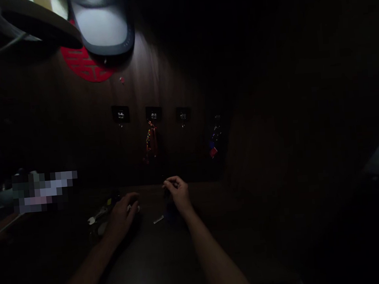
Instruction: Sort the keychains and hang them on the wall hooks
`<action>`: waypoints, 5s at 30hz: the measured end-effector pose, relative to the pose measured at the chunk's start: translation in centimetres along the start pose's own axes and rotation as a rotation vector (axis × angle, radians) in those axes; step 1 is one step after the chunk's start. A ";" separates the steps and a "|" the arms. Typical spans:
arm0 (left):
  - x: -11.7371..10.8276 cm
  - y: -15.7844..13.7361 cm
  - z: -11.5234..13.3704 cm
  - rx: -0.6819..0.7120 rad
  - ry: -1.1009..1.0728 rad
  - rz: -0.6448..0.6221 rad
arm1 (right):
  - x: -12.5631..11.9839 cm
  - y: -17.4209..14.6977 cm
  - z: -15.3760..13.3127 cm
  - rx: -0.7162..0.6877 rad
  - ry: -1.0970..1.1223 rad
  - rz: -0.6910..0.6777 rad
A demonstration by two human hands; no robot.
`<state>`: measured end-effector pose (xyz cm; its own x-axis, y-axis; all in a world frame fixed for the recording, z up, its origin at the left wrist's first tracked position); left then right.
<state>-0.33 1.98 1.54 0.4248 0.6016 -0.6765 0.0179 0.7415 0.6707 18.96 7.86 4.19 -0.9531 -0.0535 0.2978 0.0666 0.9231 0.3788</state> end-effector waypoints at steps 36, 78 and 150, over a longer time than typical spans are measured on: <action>0.1 0.2 -0.9 -0.087 0.015 -0.002 | -0.4 12.0 -8.9 -0.209 0.062 0.258; 0.9 -0.6 0.9 0.099 -0.020 -0.150 | -3.1 -1.8 2.3 -0.033 -0.809 -0.479; 0.6 0.4 2.2 -0.266 -0.614 -0.203 | 1.8 -3.6 0.6 0.008 -0.110 -0.215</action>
<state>1.88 2.00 2.06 0.8726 0.2253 -0.4333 -0.0384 0.9162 0.3989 16.80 4.64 2.80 -0.9717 -0.2075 0.1132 -0.1433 0.8978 0.4163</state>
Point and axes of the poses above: each hand's wrist, its own y-axis towards the middle knuckle, its own x-axis out of the palm, z = x × y, the point moved 4 cm from there along y, towards the middle knuckle, and after that the axes turned 14 degrees about y, right-handed, at the moved point
